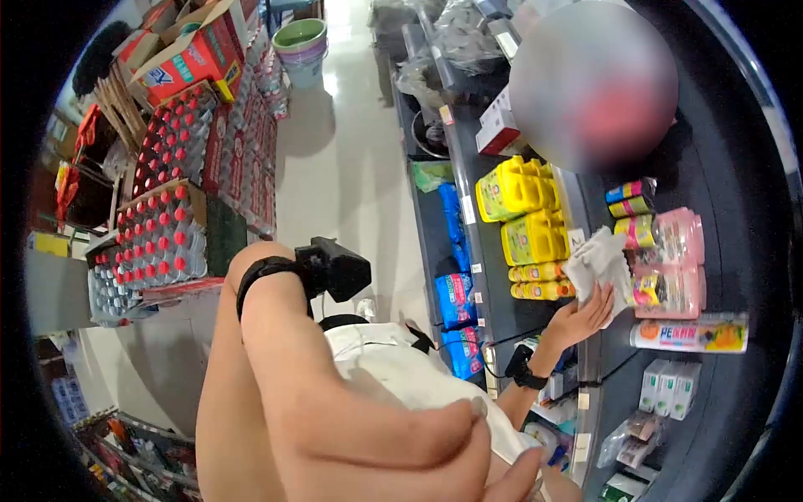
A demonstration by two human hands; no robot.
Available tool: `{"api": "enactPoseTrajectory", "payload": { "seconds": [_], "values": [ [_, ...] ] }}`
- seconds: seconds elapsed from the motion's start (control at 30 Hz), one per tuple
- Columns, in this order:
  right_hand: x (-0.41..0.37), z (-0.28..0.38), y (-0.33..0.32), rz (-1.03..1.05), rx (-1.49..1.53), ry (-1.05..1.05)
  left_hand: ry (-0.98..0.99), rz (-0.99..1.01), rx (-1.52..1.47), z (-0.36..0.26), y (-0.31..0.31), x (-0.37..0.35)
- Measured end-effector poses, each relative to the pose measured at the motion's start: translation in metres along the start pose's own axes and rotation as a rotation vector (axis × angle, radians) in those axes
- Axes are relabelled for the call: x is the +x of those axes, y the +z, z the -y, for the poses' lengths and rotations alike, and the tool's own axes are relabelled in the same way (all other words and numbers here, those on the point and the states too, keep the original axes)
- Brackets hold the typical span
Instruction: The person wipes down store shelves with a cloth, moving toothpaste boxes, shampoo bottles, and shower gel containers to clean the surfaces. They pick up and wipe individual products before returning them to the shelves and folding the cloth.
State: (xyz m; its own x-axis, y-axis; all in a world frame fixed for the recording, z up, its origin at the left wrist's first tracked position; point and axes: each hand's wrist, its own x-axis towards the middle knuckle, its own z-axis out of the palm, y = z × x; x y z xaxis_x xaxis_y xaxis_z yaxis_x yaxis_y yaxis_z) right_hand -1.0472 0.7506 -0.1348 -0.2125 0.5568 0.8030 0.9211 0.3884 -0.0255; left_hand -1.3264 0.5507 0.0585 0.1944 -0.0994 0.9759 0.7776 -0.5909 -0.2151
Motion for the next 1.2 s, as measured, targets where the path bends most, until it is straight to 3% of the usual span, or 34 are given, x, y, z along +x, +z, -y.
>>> {"api": "enactPoseTrajectory", "payload": {
  "seconds": [0.1,0.23,0.33,0.37,0.47,0.5,0.53,0.67,0.87,1.0,1.2],
  "values": [
    [0.009,0.018,0.023,0.006,-0.023,-0.047,0.004,0.035,0.218,0.021,0.0,-0.01],
    [0.03,0.035,0.071,0.078,-0.068,-0.077,-0.138,0.068,0.082,0.059,0.016,-0.027],
    [0.062,0.064,0.111,0.074,0.004,-0.132,0.006,0.125,0.09,0.107,0.019,-0.034],
    [0.075,0.075,0.125,0.079,0.04,-0.142,0.136,0.209,0.152,0.131,0.005,-0.03],
    [0.105,0.111,0.167,0.089,0.111,-0.126,0.101,0.231,0.279,0.153,-0.01,-0.034],
    [0.117,0.123,0.181,0.082,0.124,-0.121,-0.055,0.314,0.247,0.165,-0.032,-0.027],
    [0.132,0.133,0.197,0.07,0.136,-0.115,0.209,0.297,0.044,0.204,-0.045,-0.036],
    [0.178,0.161,0.235,0.043,0.271,-0.119,-0.112,-0.214,-0.499,0.297,-0.041,-0.065],
    [0.226,0.218,0.261,0.003,0.575,-0.104,0.117,-0.261,-0.4,0.391,0.007,-0.033],
    [0.247,0.276,0.277,0.247,0.678,-0.092,0.232,-0.337,-0.322,0.441,0.023,-0.024],
    [0.272,0.363,0.327,0.442,0.958,-0.298,0.523,-0.573,-0.356,0.52,0.014,-0.018]
  ]
}}
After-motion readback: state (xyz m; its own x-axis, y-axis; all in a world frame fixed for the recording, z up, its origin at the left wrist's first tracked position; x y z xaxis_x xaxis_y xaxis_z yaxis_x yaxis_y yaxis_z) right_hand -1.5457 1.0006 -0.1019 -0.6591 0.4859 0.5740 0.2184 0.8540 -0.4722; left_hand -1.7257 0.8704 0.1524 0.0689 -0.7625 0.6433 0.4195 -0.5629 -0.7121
